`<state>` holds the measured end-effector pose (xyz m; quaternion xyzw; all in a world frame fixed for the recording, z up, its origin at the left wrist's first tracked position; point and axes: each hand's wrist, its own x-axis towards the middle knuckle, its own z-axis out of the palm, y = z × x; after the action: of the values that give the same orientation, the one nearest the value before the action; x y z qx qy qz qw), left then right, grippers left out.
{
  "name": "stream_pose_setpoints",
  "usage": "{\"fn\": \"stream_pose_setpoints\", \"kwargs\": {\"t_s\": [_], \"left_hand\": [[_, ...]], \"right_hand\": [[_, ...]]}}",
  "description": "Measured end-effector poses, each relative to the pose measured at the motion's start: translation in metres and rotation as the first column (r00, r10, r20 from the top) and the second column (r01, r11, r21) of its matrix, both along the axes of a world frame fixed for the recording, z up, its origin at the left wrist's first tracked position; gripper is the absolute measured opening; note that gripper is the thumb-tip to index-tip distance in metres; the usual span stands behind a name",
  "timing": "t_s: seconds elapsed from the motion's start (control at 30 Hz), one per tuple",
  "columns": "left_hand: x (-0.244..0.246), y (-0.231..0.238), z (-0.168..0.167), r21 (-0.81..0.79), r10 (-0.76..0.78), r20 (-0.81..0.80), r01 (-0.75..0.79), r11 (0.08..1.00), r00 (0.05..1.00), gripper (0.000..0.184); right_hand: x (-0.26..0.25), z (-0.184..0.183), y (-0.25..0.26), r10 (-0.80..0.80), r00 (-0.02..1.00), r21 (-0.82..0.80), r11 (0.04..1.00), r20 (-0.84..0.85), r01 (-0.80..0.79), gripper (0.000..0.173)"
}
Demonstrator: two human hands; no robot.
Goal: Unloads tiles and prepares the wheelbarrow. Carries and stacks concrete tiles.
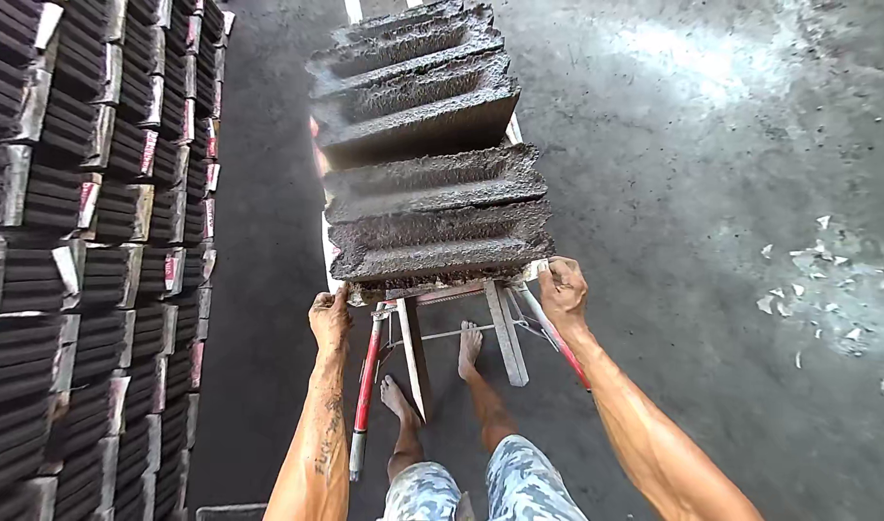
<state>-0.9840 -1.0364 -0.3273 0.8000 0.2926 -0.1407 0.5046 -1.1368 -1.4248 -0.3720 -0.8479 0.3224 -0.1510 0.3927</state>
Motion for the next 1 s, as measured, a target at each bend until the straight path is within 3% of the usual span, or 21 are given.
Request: {"fn": "stream_pose_setpoints", "kwargs": {"t_s": [0.3,0.5,1.0], "left_hand": [[0.010,0.009,-0.009,-0.128,0.056,-0.152,-0.076,0.989,0.987,0.031],[0.008,0.016,-0.008,-0.139,-0.138,0.105,0.152,0.979,0.985,0.017],[-0.006,0.025,-0.019,-0.316,-0.079,0.277,0.169,0.934,0.958,0.011]], "right_hand": [[-0.001,-0.003,-0.002,0.013,1.000,0.037,0.999,0.020,-0.014,0.027],[0.003,-0.003,-0.008,0.022,0.999,0.016,1.000,0.026,-0.023,0.027],[0.005,-0.002,-0.019,-0.018,0.999,0.135,0.991,0.033,0.013,0.020]]}}
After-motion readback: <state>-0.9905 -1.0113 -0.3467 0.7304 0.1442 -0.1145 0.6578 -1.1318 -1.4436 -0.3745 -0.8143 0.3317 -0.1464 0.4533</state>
